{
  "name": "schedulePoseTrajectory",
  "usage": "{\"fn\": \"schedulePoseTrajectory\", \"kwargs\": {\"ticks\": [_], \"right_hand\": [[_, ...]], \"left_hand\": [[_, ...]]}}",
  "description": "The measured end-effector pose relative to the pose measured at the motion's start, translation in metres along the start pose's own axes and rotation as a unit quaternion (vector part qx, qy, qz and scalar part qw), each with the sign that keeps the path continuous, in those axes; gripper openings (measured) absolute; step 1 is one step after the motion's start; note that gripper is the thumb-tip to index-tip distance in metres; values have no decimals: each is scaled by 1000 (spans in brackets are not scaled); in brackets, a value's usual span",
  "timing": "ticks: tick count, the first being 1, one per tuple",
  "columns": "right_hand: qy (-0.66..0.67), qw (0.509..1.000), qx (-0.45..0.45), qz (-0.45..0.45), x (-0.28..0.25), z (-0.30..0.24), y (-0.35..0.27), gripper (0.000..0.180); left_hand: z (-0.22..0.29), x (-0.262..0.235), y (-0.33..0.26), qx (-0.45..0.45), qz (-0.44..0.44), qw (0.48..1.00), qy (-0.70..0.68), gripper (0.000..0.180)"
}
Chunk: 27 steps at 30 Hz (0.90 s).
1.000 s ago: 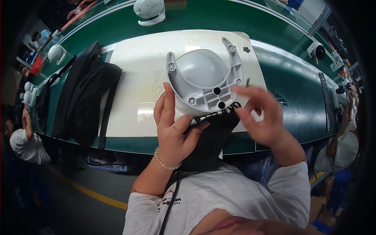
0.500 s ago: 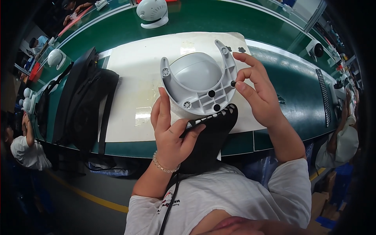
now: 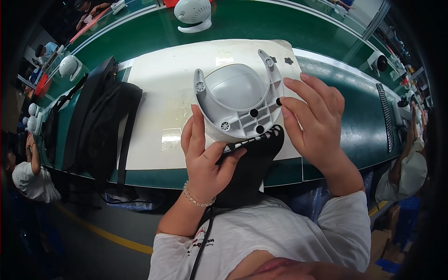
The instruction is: Manually assembling small plastic or rubber components into the housing of a light fixture or electronic device base on an assembly line.
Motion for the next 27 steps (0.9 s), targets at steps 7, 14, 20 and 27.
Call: {"fn": "schedulePoseTrajectory", "kwargs": {"ticks": [7,14,20,27], "right_hand": [[318,947,31,37,10,16,-16,22],[396,910,-118,-45,15,-11,-14,36],[547,826,-26,-138,14,-16,-22,27],[446,886,-107,-64,10,-11,-16,19]], "left_hand": [[-3,-5,-4,17,0,1000,-13,19],[-6,-8,-19,40,81,976,-199,22],[6,2,-10,-55,-39,899,-432,23],[3,-2,-7,28,-57,961,-269,26]]}}
Point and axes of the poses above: each hand's wrist, its own y-axis towards the middle knuckle, its own x-axis out of the palm, z = x × y, the point moved 2 cm from there along y, towards the middle knuckle, and after that the axes turned 13 degrees about -z, right-handed, at the moved point
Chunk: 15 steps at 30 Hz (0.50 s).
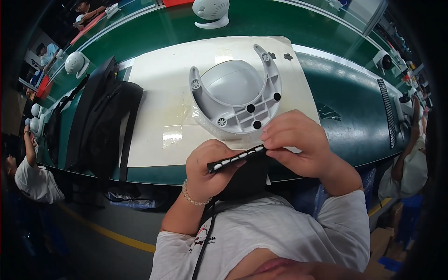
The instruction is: Manually assembling small plastic or rubber components into the housing of a light fixture or electronic device base on an assembly line.
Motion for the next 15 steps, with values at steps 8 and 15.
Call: {"fn": "schedulePoseTrajectory", "kwargs": {"ticks": [8,15], "right_hand": [[-42,997,-60,30,-7,0,-7,23],[142,989,-6,47,-2,15,-12,41]], "left_hand": [[3,-3,-3,-25,13,999,-23,21],[2,-4,-3,-4,33,999,-6,20]]}}
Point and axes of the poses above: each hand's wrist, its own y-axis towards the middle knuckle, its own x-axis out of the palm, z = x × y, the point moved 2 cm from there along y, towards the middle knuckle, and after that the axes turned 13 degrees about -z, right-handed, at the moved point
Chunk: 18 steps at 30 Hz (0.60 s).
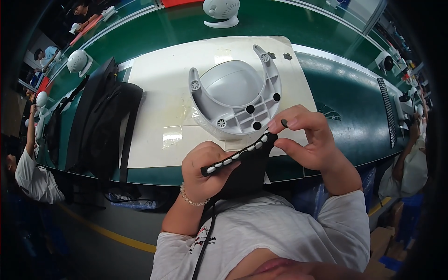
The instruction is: Manually assembling small plastic or rubber components into the housing of a light fixture or electronic device base on an assembly line.
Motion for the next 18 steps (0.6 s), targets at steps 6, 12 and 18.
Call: {"fn": "schedulePoseTrajectory", "kwargs": {"ticks": [6,12,18], "right_hand": [[-80,997,5,-13,1,-5,2,41],[-218,972,-89,-12,3,-13,4,38],[-216,963,-159,21,10,-19,9,41]], "left_hand": [[3,0,1,31,-21,999,31,21],[2,2,1,12,-7,1000,19,19],[0,-1,-2,-29,-2,999,20,18]]}}
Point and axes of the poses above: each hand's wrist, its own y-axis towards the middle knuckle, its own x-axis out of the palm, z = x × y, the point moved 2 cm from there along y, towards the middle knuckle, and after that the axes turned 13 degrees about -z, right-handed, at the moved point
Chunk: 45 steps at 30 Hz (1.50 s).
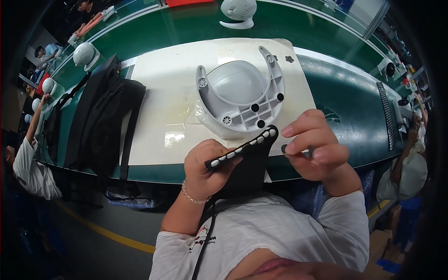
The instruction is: Manually assembling small plastic or rubber components into the housing of a light fixture or electronic device base on an assembly line.
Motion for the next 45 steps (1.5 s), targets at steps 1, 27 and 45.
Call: {"fn": "schedulePoseTrajectory", "kwargs": {"ticks": [1,27,45], "right_hand": [[44,999,15,27,4,-2,5,42],[158,961,196,-119,27,18,55,58],[-29,972,49,-230,21,-4,70,48]], "left_hand": [[0,0,0,7,-6,1000,3,18],[-7,2,2,75,79,987,114,26],[-9,3,10,46,4,983,178,24]]}}
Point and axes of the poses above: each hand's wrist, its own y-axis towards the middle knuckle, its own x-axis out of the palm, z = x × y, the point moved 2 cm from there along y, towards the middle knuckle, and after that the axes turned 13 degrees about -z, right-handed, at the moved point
